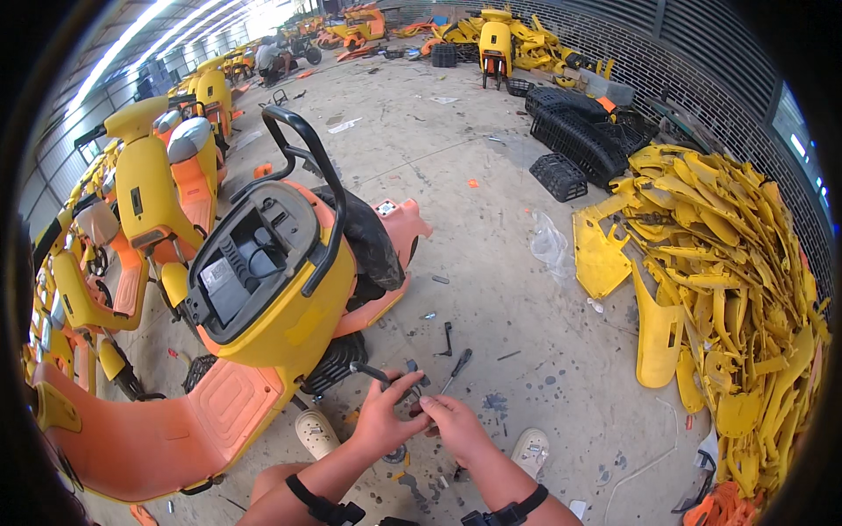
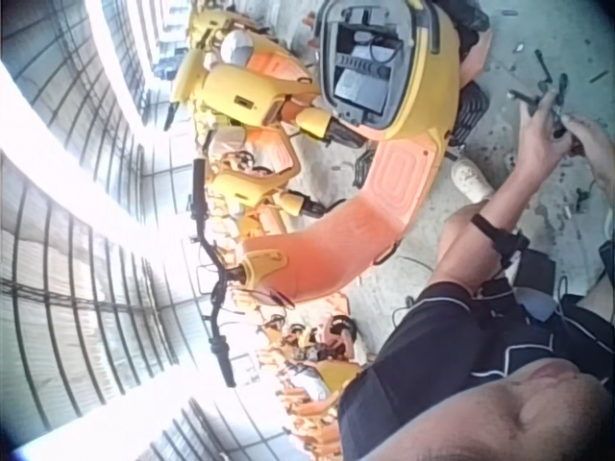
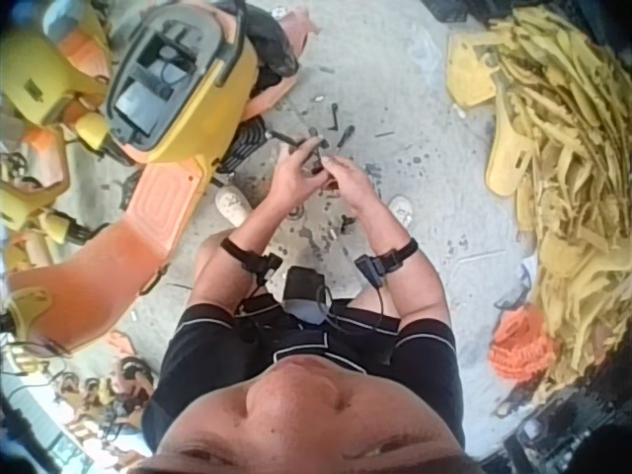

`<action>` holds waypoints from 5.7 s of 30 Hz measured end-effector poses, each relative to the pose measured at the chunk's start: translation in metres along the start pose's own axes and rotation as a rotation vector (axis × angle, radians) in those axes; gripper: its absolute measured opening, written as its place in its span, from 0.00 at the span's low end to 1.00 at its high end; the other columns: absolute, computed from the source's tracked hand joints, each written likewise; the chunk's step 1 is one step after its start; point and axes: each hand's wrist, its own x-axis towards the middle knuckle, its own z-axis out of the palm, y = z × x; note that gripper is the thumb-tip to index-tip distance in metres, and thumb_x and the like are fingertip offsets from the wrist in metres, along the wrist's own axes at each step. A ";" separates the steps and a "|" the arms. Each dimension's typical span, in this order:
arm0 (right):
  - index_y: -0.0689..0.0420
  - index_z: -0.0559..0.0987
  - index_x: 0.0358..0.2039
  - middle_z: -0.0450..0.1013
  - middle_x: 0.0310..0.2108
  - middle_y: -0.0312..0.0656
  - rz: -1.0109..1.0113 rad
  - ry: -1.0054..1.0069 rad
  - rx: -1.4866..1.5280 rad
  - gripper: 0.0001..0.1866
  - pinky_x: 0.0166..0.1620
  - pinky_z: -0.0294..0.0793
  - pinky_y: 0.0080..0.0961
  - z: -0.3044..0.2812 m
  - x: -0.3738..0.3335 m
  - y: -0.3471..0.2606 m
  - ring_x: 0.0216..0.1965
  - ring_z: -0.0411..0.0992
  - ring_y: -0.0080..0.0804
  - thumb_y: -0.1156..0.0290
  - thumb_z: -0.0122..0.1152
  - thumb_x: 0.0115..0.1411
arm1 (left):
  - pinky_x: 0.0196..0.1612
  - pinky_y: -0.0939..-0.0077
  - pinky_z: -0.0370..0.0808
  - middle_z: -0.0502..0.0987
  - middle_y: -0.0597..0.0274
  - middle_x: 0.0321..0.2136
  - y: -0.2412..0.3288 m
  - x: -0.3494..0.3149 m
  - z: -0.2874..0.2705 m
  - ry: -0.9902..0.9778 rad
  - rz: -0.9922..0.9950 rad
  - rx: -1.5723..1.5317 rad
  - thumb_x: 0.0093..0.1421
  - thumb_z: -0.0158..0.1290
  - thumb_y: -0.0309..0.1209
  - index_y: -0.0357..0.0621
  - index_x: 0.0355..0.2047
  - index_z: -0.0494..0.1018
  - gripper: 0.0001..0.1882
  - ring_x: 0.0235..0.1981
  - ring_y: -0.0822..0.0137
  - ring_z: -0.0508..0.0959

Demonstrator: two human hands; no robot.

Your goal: The person sits on the floor of a workshop and uses a wrench to tighten a bolt on a small black plastic component held in their hands. The person continues to adjust the component and the bolt throughout the clip.

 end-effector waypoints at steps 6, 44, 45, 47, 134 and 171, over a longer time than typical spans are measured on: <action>0.58 0.83 0.43 0.79 0.37 0.36 0.035 -0.035 0.021 0.19 0.44 0.73 0.28 -0.007 0.005 0.001 0.40 0.75 0.26 0.55 0.55 0.71 | 0.56 0.59 0.76 0.66 0.42 0.57 0.004 0.003 -0.001 -0.024 -0.021 0.001 0.52 0.68 0.36 0.53 0.62 0.74 0.35 0.56 0.44 0.74; 0.63 0.83 0.38 0.78 0.31 0.35 -0.063 0.021 -0.008 0.15 0.37 0.70 0.25 -0.001 0.016 0.016 0.32 0.71 0.22 0.63 0.57 0.72 | 0.51 0.60 0.79 0.66 0.40 0.56 0.006 0.003 -0.007 -0.091 -0.020 0.101 0.54 0.69 0.33 0.52 0.63 0.72 0.35 0.52 0.44 0.76; 0.63 0.84 0.38 0.78 0.31 0.35 -0.072 0.026 -0.017 0.15 0.36 0.69 0.25 0.000 0.016 0.018 0.31 0.71 0.22 0.64 0.57 0.72 | 0.50 0.61 0.79 0.65 0.40 0.56 0.006 0.002 -0.008 -0.097 -0.022 0.108 0.55 0.68 0.33 0.52 0.63 0.72 0.34 0.51 0.45 0.77; 0.64 0.84 0.38 0.78 0.31 0.35 -0.091 0.076 -0.101 0.15 0.35 0.69 0.25 0.002 0.016 0.019 0.30 0.71 0.23 0.64 0.58 0.72 | 0.50 0.61 0.79 0.66 0.40 0.55 0.004 0.001 -0.007 -0.097 -0.021 0.098 0.55 0.69 0.32 0.52 0.63 0.72 0.35 0.51 0.45 0.77; 0.62 0.83 0.47 0.78 0.30 0.34 -0.278 0.094 -0.283 0.13 0.34 0.73 0.24 -0.002 0.000 0.000 0.30 0.73 0.21 0.65 0.64 0.69 | 0.57 0.64 0.72 0.76 0.50 0.49 -0.002 0.007 -0.008 0.053 0.052 -0.137 0.58 0.58 0.23 0.38 0.59 0.71 0.27 0.53 0.53 0.75; 0.57 0.83 0.37 0.79 0.33 0.48 -0.632 0.344 -0.856 0.08 0.39 0.76 0.44 0.012 -0.009 0.003 0.36 0.77 0.54 0.67 0.65 0.62 | 0.50 0.62 0.76 0.77 0.43 0.44 -0.012 -0.003 -0.005 -0.019 -0.062 -0.079 0.55 0.57 0.26 0.35 0.55 0.71 0.25 0.45 0.47 0.79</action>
